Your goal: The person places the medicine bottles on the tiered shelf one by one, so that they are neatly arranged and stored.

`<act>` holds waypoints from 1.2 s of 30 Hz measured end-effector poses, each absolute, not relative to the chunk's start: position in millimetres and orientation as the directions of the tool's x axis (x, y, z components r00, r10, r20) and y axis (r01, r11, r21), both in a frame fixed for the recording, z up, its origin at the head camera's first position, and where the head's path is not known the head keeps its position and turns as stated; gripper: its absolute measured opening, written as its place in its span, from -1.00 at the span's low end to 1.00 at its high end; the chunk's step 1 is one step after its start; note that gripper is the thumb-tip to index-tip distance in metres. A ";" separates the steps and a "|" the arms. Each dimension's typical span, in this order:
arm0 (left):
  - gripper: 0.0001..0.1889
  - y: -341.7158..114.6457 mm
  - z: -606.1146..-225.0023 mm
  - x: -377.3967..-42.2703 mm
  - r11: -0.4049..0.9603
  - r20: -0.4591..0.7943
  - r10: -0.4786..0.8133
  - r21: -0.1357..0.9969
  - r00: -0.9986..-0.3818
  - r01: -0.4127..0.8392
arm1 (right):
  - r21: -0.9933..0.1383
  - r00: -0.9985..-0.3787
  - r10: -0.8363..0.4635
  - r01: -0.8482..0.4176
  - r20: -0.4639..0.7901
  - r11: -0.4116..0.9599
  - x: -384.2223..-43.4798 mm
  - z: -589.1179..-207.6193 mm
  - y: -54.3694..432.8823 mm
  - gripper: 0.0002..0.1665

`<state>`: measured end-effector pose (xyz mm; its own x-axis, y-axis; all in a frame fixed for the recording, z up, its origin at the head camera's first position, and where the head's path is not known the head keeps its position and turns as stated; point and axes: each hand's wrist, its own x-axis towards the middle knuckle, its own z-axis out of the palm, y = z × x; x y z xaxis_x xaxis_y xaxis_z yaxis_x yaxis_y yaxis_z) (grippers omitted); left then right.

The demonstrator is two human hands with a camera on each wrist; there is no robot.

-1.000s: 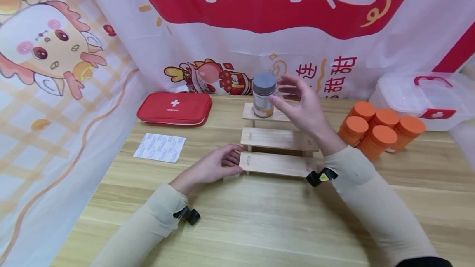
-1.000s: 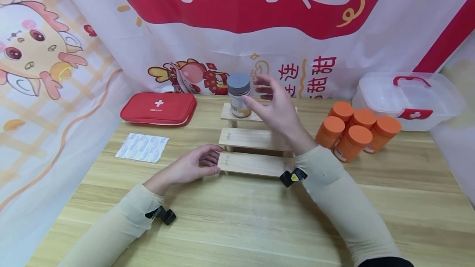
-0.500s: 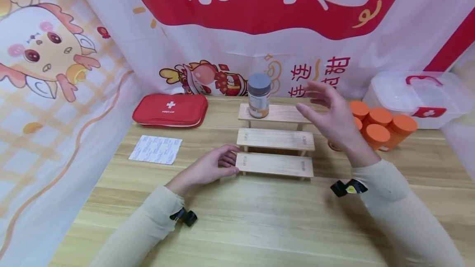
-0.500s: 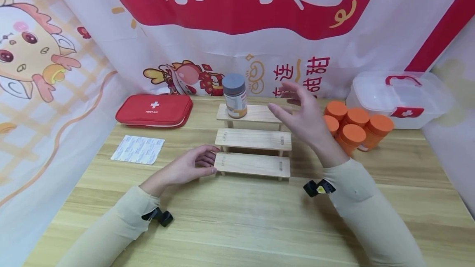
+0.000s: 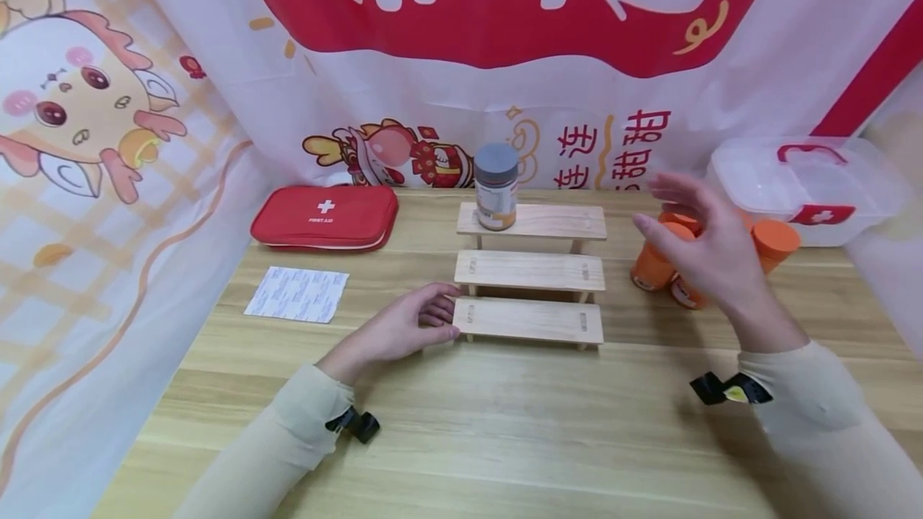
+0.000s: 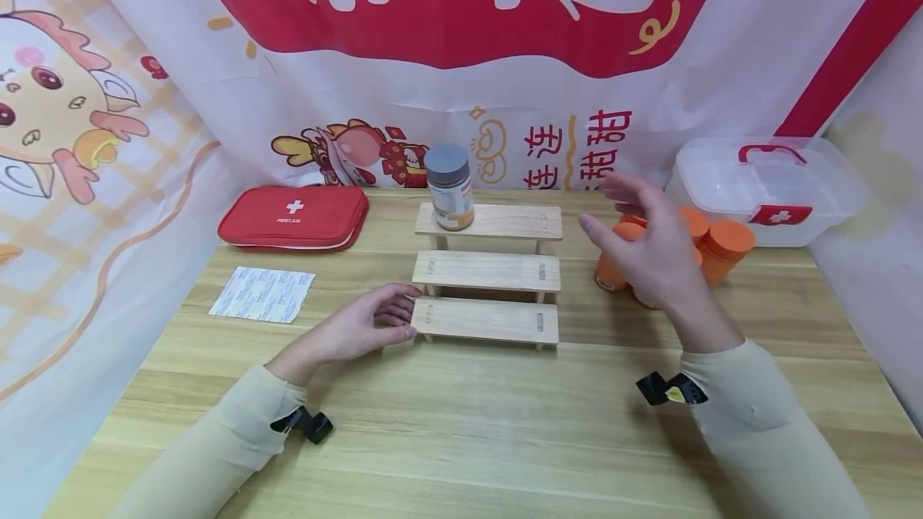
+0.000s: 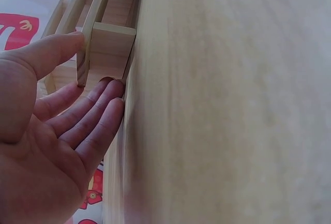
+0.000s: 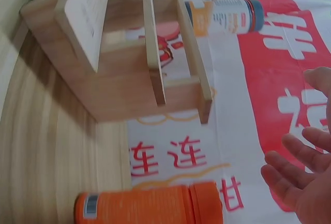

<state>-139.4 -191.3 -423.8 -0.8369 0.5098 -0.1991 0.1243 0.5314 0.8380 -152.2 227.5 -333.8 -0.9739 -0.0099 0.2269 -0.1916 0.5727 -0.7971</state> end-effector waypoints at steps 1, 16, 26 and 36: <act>-0.38 -191.4 -424.0 -139.4 0.530 -0.198 0.510 0.838 -0.837 0.125 | -0.792 -0.974 0.003 -0.184 0.228 0.582 -150.6 -334.7 231.1 -0.20; -0.38 -191.9 -423.6 -139.8 0.528 -0.198 0.509 0.840 -0.838 0.123 | -0.753 -0.957 0.084 -0.163 0.278 0.637 -126.2 -359.9 282.9 -0.26; -0.38 -191.3 -423.5 -140.4 0.539 -0.205 0.506 0.833 -0.838 0.122 | -0.719 -0.968 0.118 -0.081 0.223 0.690 -115.9 -373.7 305.9 -0.25; -0.38 -191.3 -423.2 -140.0 0.549 -0.212 0.501 0.827 -0.839 0.119 | -0.732 -0.961 0.176 -0.037 0.212 0.680 -114.1 -390.5 319.5 -0.26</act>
<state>-140.0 -191.3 -423.2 -0.8390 0.5010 -0.2124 0.1187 0.5493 0.8271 -114.1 319.5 -390.5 -0.9613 0.1762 0.2118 -0.0366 0.6803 -0.7320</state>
